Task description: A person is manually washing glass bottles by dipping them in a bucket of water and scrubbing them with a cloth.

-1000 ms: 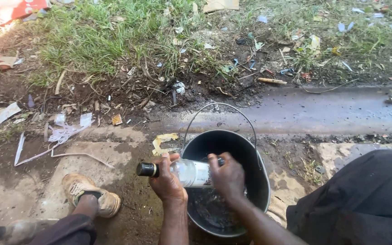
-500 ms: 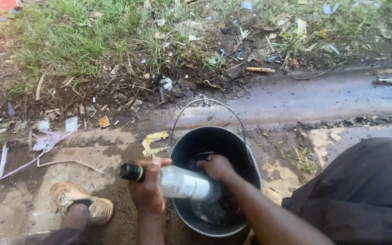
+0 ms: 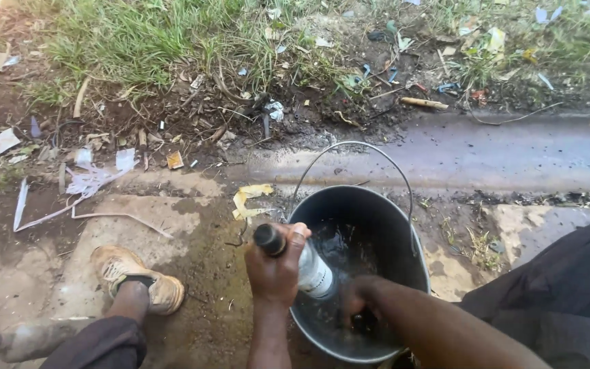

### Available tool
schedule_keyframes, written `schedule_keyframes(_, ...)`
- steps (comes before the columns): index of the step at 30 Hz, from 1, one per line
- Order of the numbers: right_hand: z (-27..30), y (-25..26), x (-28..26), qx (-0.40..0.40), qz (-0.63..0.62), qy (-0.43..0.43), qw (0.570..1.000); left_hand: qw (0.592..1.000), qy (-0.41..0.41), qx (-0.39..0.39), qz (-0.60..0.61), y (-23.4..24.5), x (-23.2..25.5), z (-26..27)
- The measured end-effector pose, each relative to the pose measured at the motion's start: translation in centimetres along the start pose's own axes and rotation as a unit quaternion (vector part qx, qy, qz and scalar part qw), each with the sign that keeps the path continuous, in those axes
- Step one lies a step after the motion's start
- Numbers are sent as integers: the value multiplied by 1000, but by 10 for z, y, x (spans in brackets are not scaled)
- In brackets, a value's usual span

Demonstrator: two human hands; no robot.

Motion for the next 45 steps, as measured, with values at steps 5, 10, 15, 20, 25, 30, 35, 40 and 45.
schedule_keyframes(5, 122, 80, 16, 126, -211, 17, 969, 990, 99, 69, 78, 23, -36, 1)
schedule_keyframes(10, 244, 135, -28, 169, -682, 87, 706, 987, 114, 87, 67, 12, -28, 5)
schedule_keyframes(15, 283, 144, -67, 217, -561, 124, 790, 975, 109, 132, 144, 3, -56, 9)
schedule_keyframes(20, 238, 119, -28, 230, -596, 103, 762, 932, 135, 178, 285, 7, -74, 15)
schedule_keyframes(25, 232, 122, -14, 275, -554, 72, 782, 936, 163, 165, 267, 4, -72, 14)
schedule_keyframes(30, 291, 154, -47, 284, -619, 62, 730, 917, 203, 193, 284, -9, -83, 18)
schedule_keyframes(35, 340, 198, -79, 417, -424, 33, 803, 979, 157, 86, 101, -29, -144, 11)
schedule_keyframes(40, 295, 194, -80, 596, -176, 6, 784, 979, 118, -75, -146, -47, -120, 13)
schedule_keyframes(45, 280, 178, -66, 648, -226, -22, 727, 973, -34, -123, -193, -47, -86, 17)
Point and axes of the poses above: each hand's wrist, its own z-axis away from the middle knuckle, its own y-axis out of the back of the hand, x = y × z, the point moved 7 cm from there along -z, towards the middle knuckle, and after that the axes turned 14 degrees about z, right-handed, at the moved point
